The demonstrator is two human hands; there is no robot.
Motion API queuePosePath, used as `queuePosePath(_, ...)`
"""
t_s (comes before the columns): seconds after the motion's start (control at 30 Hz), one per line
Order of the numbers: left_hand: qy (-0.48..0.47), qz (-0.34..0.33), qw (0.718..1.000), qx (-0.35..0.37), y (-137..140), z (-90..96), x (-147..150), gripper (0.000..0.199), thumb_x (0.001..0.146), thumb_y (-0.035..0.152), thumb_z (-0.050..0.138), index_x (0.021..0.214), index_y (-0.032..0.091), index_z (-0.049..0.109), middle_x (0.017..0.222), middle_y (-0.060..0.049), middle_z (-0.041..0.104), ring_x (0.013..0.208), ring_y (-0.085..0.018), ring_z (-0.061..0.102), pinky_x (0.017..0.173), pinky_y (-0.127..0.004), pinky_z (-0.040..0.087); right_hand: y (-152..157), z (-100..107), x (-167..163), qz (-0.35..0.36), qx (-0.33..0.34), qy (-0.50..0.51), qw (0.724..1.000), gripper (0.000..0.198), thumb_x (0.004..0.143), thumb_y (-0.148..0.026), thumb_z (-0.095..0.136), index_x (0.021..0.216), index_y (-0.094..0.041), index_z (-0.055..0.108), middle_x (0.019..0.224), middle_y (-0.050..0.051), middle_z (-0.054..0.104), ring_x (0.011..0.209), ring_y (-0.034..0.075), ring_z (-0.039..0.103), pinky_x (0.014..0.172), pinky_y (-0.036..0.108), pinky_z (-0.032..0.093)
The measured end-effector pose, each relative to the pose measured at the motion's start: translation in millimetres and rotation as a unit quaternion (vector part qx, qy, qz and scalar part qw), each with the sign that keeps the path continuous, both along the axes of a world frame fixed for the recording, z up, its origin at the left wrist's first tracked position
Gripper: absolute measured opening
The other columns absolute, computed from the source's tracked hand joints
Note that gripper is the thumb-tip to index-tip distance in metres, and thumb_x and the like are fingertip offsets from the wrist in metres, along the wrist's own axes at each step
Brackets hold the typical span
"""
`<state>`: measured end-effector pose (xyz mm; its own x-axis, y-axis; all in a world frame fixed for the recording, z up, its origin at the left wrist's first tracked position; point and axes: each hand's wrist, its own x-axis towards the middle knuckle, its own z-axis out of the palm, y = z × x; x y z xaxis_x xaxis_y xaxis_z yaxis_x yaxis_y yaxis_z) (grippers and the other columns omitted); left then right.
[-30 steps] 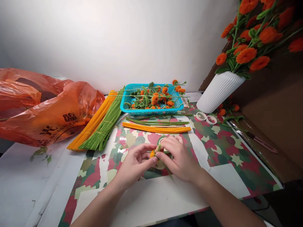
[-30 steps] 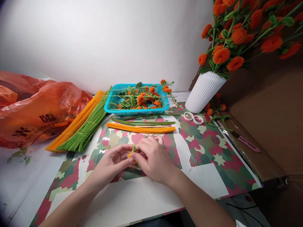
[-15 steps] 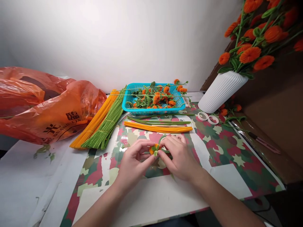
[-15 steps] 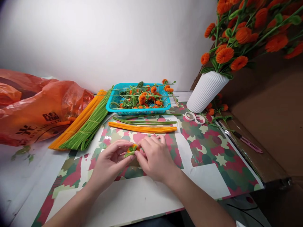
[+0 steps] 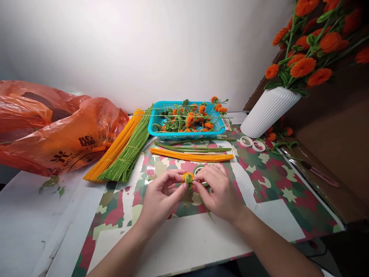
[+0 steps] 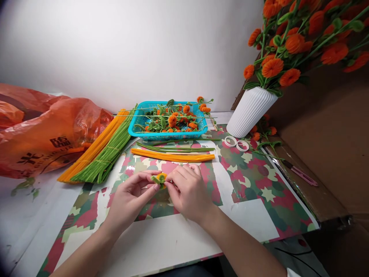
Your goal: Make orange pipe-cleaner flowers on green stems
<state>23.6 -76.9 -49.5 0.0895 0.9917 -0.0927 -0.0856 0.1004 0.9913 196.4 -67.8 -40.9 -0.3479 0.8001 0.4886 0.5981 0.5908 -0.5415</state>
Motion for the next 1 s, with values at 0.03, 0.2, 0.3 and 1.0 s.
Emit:
queuePosePath(0.03, 0.004, -0.007, 1.0, 0.005, -0.1, -0.3, 0.1, 0.018, 0.077, 0.03, 0.072, 0.078, 0.016, 0.06, 0.112, -0.011, 0.066, 0.082, -0.019, 0.07, 0.067, -0.029, 0.061, -0.8, -1.3, -0.9, -0.003, 0.019, -0.004, 1.0, 0.014, 0.091, -0.014, 0.049, 0.08, -0.02, 0.054, 0.076, 0.001, 0.064, 0.074, 0.016, 0.056, 0.075, 0.034, 0.035)
queuePosePath(0.2, 0.02, -0.018, 1.0, 0.014, 0.9, -1.9, 1.7, 0.015, 0.079, 0.031, 0.069, 0.083, 0.018, 0.064, 0.108, -0.008, 0.068, 0.089, -0.021, 0.069, 0.072, -0.031, 0.062, -2.4, -4.9, -3.3, -0.013, 0.077, -0.017, 0.997, 0.015, 0.092, -0.013, 0.045, 0.084, -0.02, 0.055, 0.081, 0.004, 0.065, 0.078, 0.018, 0.056, 0.074, 0.035, 0.036)
queuePosePath(0.3, -0.007, -0.026, 1.0, -0.011, 2.2, -1.7, 1.6, 0.016, 0.077, 0.032, 0.072, 0.083, 0.018, 0.066, 0.102, -0.007, 0.069, 0.083, -0.02, 0.07, 0.069, -0.031, 0.062, -1.2, -6.8, -3.7, -0.024, 0.066, 0.001, 0.998, 0.015, 0.092, -0.014, 0.044, 0.083, -0.021, 0.054, 0.08, 0.004, 0.064, 0.078, 0.019, 0.055, 0.072, 0.034, 0.037)
queuePosePath(1.0, 0.044, 0.047, 0.996, 0.058, -2.5, 0.7, 3.1, 0.011, 0.077, 0.025, 0.07, 0.071, 0.017, 0.065, 0.091, -0.004, 0.064, 0.08, -0.014, 0.064, 0.065, -0.021, 0.056, -7.7, -11.2, -18.0, -0.061, -0.073, 0.169, 0.981, 0.01, 0.087, -0.015, 0.056, 0.08, -0.022, 0.055, 0.084, 0.004, 0.066, 0.083, 0.02, 0.059, 0.075, 0.035, 0.046)
